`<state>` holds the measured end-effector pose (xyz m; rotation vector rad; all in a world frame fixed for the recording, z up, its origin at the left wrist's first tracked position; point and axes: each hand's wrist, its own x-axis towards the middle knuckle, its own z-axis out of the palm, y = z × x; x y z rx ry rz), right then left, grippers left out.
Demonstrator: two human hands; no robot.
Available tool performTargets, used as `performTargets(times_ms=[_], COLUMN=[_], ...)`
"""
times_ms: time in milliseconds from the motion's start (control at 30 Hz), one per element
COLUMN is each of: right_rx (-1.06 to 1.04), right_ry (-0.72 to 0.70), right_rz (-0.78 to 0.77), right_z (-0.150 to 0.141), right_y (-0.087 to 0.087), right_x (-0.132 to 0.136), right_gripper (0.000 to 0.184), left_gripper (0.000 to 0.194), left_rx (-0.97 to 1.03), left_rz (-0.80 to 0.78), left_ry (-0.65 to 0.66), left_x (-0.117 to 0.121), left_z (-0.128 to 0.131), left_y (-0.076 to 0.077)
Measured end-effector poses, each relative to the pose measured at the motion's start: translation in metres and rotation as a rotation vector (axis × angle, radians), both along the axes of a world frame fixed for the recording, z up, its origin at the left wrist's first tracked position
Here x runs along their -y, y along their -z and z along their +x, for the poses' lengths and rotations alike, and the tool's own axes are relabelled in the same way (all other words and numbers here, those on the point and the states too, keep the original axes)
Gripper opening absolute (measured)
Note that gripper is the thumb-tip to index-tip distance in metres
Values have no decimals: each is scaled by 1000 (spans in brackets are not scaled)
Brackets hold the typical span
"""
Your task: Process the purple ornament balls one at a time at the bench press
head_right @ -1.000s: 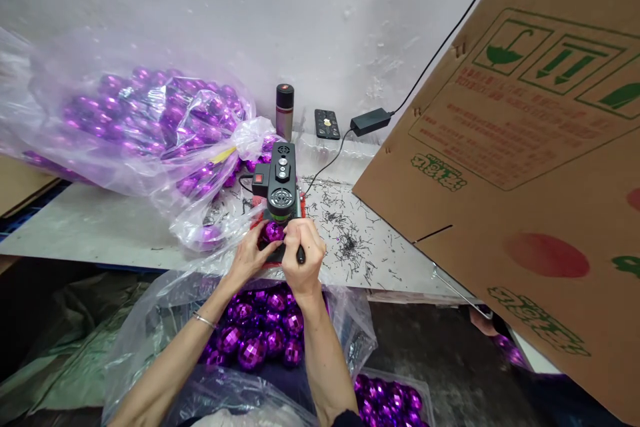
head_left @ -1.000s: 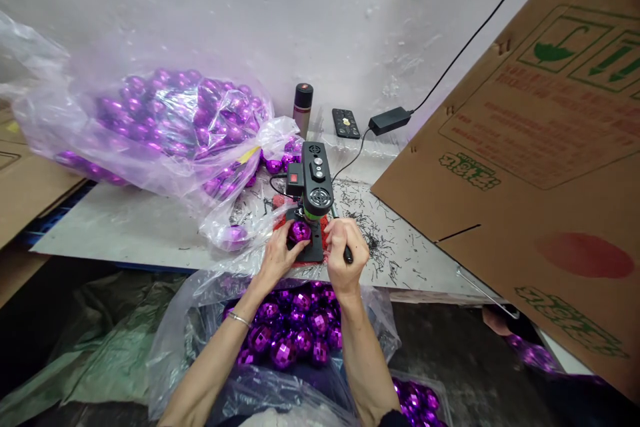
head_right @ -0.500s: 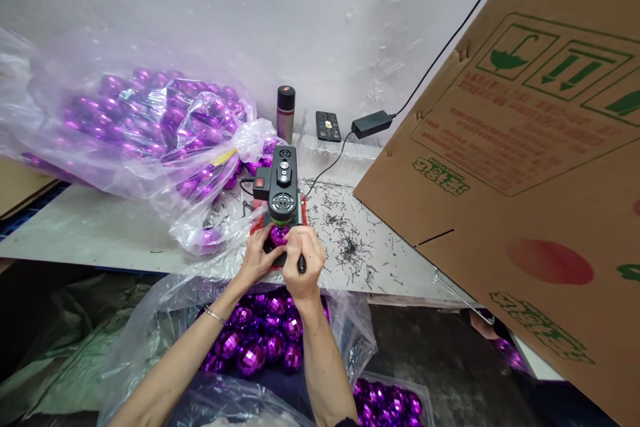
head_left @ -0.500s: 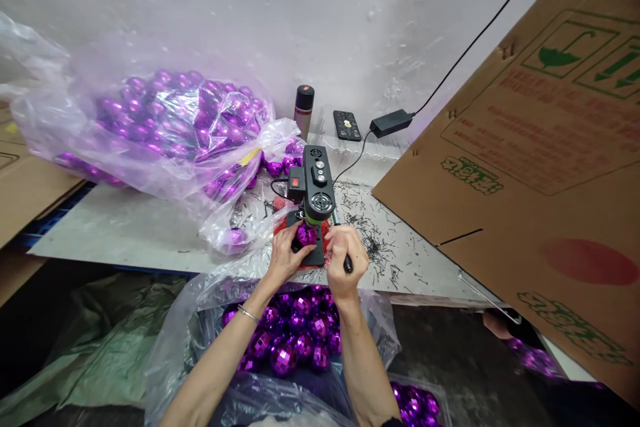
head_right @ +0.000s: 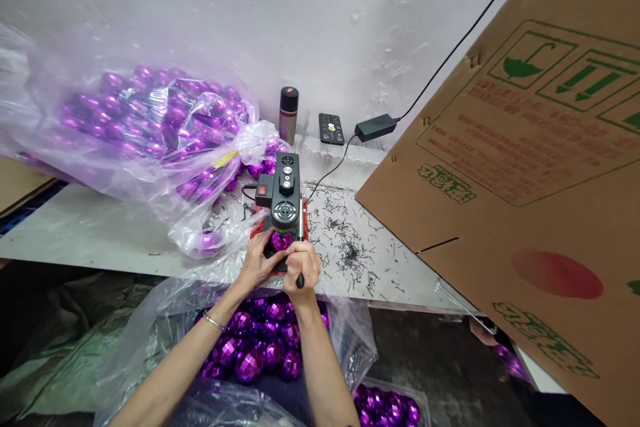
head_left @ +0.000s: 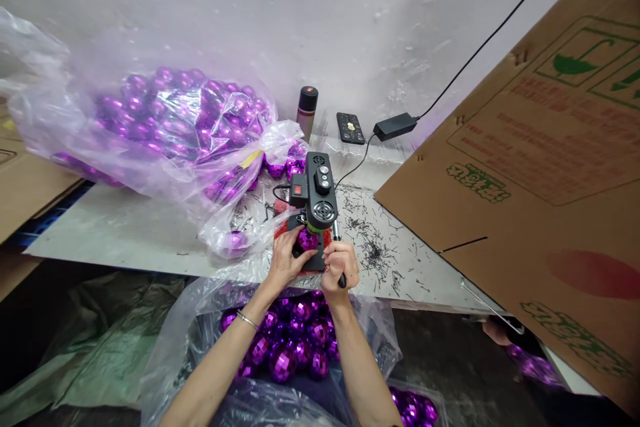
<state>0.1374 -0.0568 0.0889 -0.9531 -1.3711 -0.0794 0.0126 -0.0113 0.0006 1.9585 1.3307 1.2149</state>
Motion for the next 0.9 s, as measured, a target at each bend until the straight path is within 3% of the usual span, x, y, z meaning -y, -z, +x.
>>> performTargets(times_ms=[367,733,833,900], right_rx=[-53,-17,4,-26], right_ry=[11,26,13,16], right_rz=[31,68,78,64], right_z=[-2,-4,-5,-7], right_y=[16,19,15,3], right_x=[-5,-10,-8,-6], right_gripper=[31,35,36,36], left_gripper=[55,58,59,59], left_rx=[1,20,26,26], left_rz=[13,9,12,11], left_ry=[4,15,17,12], left_x=[-2,-7,-7,-8], left_z=[0,0,0,0], left_y=[2,7,6,4])
